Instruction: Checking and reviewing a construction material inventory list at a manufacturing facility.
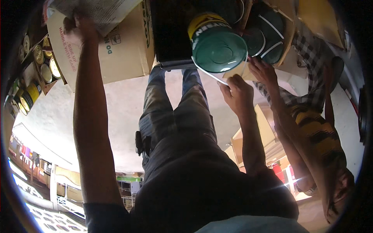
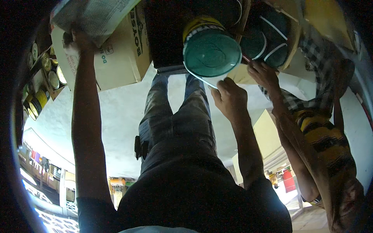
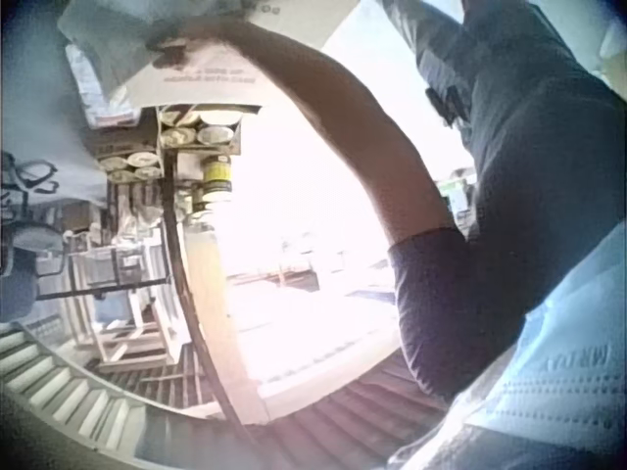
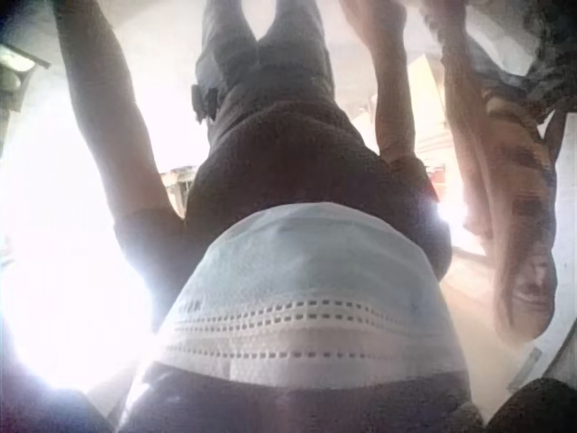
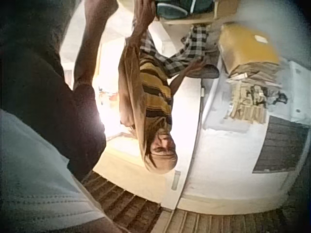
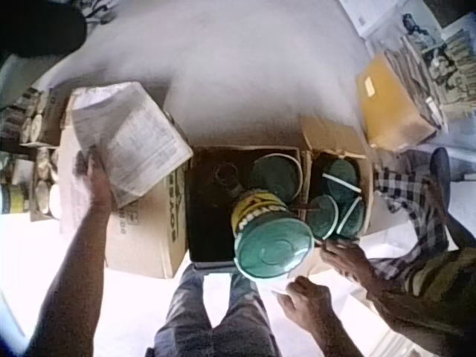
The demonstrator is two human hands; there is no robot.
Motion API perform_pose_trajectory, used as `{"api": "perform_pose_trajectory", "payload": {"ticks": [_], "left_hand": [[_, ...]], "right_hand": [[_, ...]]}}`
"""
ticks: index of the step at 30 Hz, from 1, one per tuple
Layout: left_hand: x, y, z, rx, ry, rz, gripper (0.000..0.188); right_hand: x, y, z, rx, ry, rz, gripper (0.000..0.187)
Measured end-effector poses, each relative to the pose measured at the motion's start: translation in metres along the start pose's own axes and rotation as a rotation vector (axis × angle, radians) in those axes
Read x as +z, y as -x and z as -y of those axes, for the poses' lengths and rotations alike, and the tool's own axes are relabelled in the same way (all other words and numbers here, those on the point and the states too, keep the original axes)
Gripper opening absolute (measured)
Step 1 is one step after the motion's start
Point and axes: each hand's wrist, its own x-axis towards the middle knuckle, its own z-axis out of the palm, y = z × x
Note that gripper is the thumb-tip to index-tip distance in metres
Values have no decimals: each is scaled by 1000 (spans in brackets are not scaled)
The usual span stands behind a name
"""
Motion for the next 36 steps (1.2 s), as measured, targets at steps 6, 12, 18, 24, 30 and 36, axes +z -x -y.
{"api": "perform_pose_trajectory", "payload": {"ticks": [6,12,18,24,30,36], "left_hand": [[6,-2,-37,-173,20,14,32],[-30,-48,-4,-422,218,140,49],[-34,-46,-40,-222,-122,-12,36],[-54,-49,-77,-332,-70,205,51],[-116,-83,-72,344,-1193,473,43],[-105,-78,-92,-9,-641,237,42]], "right_hand": [[-13,-7,2,31,-54,21,27],[-22,-15,21,11,-96,70,29],[-5,-9,27,61,-82,162,30],[-7,9,35,143,-216,79,34],[-10,13,39,164,-321,116,36],[-12,19,42,174,-384,147,33]]}}
